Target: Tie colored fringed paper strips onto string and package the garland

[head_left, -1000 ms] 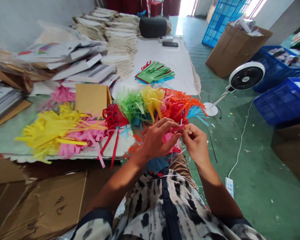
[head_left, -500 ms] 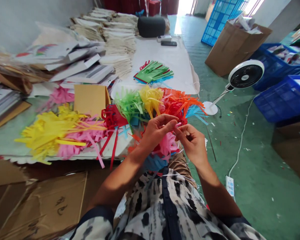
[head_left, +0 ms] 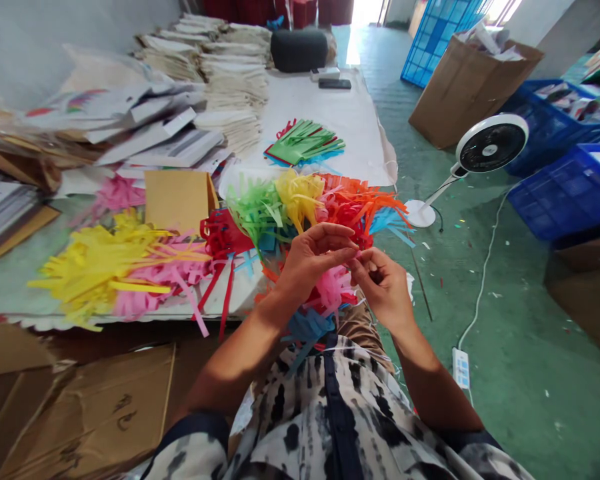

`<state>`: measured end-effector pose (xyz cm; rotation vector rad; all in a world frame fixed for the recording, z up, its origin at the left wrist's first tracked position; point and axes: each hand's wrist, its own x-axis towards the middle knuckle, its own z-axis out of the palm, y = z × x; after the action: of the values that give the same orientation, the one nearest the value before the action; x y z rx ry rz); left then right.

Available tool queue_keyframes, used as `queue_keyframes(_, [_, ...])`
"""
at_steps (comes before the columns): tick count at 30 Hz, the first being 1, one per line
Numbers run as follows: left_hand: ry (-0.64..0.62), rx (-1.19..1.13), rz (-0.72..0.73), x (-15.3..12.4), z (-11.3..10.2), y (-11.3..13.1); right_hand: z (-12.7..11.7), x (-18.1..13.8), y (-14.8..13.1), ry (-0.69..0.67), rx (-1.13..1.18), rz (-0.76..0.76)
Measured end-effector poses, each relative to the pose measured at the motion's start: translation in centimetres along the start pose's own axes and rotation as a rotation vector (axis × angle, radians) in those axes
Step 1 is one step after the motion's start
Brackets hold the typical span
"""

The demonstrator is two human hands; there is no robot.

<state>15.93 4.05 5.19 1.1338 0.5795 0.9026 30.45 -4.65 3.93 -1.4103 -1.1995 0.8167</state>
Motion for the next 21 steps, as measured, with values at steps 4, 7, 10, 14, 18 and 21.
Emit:
queue_keyframes(4, [0.12, 0.171, 0.174, 0.2, 0.5, 0.0, 0.2, -0.2, 0.4, -0.016, 0.072, 0.024])
queue_keyframes(7, [0.243, 0.429, 0.421, 0.2, 1.0, -0.2, 0.4, -0.3, 0.5, -0.056, 0.191, 0.044])
queue_keyframes(10, [0.257, 0.711, 0.631, 0.0, 1.4, -0.5, 0.7, -0.2, 0.3, -0.069, 0.253, 0.038])
queue_keyframes(14, [0.176, 0.779, 0.703, 0.2, 1.3, -0.3, 0.5, 0.3, -0.1, 0.074, 0.195, -0.041])
queue_keyframes(18, [-0.158, 0.707, 0.428, 0.7, 0.1, 0.3, -0.3, 0.8, -0.2, 0.2, 0.143, -0.116])
queue_keyframes(21, [-0.336, 0.912, 0.316, 0.7, -1.2, 1.2, -1.0, 0.9, -0.1, 0.266, 0.128, -0.128])
